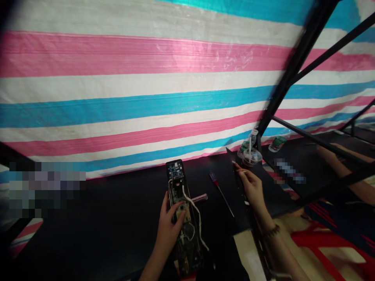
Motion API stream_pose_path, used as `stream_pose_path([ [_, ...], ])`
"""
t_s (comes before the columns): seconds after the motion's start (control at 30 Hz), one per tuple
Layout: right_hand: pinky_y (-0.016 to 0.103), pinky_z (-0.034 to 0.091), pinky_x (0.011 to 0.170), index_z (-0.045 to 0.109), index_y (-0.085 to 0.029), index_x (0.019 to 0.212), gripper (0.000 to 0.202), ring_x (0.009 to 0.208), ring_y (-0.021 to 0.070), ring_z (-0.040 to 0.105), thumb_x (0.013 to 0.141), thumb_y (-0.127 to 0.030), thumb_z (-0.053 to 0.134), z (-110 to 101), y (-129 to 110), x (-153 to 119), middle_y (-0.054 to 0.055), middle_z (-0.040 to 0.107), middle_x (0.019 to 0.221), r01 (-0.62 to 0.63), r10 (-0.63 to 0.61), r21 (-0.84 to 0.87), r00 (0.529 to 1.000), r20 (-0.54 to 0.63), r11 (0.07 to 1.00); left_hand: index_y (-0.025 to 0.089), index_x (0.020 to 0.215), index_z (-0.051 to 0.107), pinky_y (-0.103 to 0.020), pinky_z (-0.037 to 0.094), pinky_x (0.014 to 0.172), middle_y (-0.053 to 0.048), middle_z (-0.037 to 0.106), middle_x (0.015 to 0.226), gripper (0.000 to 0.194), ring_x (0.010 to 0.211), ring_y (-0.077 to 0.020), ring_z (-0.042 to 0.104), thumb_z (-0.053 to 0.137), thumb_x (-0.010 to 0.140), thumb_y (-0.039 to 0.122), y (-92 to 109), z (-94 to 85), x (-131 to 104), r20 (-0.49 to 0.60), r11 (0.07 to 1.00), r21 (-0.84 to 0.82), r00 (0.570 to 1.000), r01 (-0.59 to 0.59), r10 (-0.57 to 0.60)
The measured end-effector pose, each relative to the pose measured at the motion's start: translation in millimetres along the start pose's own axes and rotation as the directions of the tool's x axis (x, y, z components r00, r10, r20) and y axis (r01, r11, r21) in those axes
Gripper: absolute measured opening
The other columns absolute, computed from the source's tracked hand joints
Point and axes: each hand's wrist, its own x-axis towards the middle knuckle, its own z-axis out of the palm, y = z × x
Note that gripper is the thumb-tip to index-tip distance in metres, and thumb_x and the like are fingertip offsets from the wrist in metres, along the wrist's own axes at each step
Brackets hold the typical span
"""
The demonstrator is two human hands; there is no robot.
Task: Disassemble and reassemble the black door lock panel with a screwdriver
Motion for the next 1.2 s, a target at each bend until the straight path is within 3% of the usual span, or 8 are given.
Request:
stream_pose_path([
  [0.13,0.048,0.042,0.108,0.075,-0.016,0.080,0.037,0.118,0.0336,0.065,0.074,-0.053,0.073,-12,81,34,0.013,0.078,0.105,0.084,-0.044,-0.262,0.987,0.157,0.961,0.029,0.108,0.075,-0.055,0.040,0.113,-0.006,0.027,0.163,0.023,0.146,-0.0344,0.035,0.063,0.090,0.035,3,-8.9,0,-0.073,0.998,0.052,0.996,-0.048,0.051],
  [0.27,0.047,0.041,0.110,0.075,-0.018,0.079,0.028,0.126,0.0337,0.060,0.076,-0.045,0.072,-5,112,49,0.013,0.078,0.108,0.122,-0.051,-0.340,0.976,0.210,0.932,0.028,0.111,0.073,-0.053,0.043,0.111,-0.007,0.033,0.160,0.025,0.144,-0.0323,0.038,0.059,0.092,0.038,-2,-26.4,-7,-0.164,0.995,0.099,0.986,-0.015,0.031],
  [0.5,0.057,0.037,0.113,0.076,-0.021,0.084,0.015,0.123,0.0344,0.062,0.079,-0.034,0.070,21,96,69,0.011,0.076,0.110,0.207,-0.086,-0.439,0.957,0.278,0.874,0.026,0.108,0.075,-0.059,0.041,0.107,-0.012,0.054,0.143,0.029,0.132,-0.0350,0.047,0.057,0.091,0.040,-59,-47.1,-28,-0.142,0.933,0.359,0.987,-0.025,0.081],
  [0.63,0.048,0.042,0.111,0.074,-0.021,0.106,0.023,0.118,0.0272,0.063,0.090,-0.033,0.062,51,50,18,0.011,0.072,0.115,0.315,-0.185,-0.415,0.928,0.324,0.853,0.028,0.109,0.075,-0.057,0.046,0.100,-0.011,0.056,0.143,0.027,0.134,-0.0359,0.045,0.055,0.093,0.035,-75,-44.1,-35,-0.098,0.882,0.470,0.995,0.013,0.038],
  [0.77,0.036,0.053,0.092,0.068,-0.025,0.121,0.030,0.105,0.0224,0.063,0.091,-0.026,0.069,92,13,-74,0.007,0.068,0.114,0.572,-0.231,-0.259,0.644,0.729,0.778,0.027,0.116,0.072,-0.057,0.048,0.096,-0.013,0.057,0.140,0.031,0.128,-0.0363,0.049,0.054,0.093,0.034,-62,-41.7,-24,-0.112,0.876,0.482,0.993,0.021,0.037],
  [0.83,0.037,0.053,0.088,0.069,-0.025,0.115,0.030,0.100,0.0237,0.060,0.086,-0.021,0.075,108,8,-107,0.006,0.067,0.108,0.649,-0.209,-0.271,0.563,0.800,0.711,0.022,0.118,0.070,-0.055,0.048,0.097,-0.014,0.062,0.127,0.034,0.118,-0.0329,0.055,0.055,0.091,0.037,-45,-44.3,-8,-0.160,0.917,0.398,0.982,-0.028,0.099],
  [1.0,0.036,0.051,0.084,0.069,-0.021,0.107,0.019,0.093,0.0222,0.057,0.092,-0.011,0.064,117,13,-122,0.006,0.066,0.097,0.646,-0.288,-0.243,0.603,0.744,0.724,0.019,0.114,0.070,-0.044,0.050,0.097,-0.011,0.060,0.110,0.032,0.106,-0.0266,0.059,0.051,0.095,0.036,7,-52.7,62,-0.171,0.936,0.331,0.968,-0.120,0.185],
  [1.2,0.038,0.052,0.084,0.067,-0.018,0.111,0.018,0.092,0.0236,0.059,0.096,-0.016,0.057,79,46,-113,0.009,0.064,0.098,0.464,-0.259,-0.451,0.858,0.444,0.762,0.019,0.088,0.075,-0.040,0.052,0.087,-0.011,0.061,0.100,0.021,0.094,-0.0268,0.058,0.054,0.090,0.023,34,-49.7,119,0.070,0.763,0.618,0.980,-0.189,0.186],
])
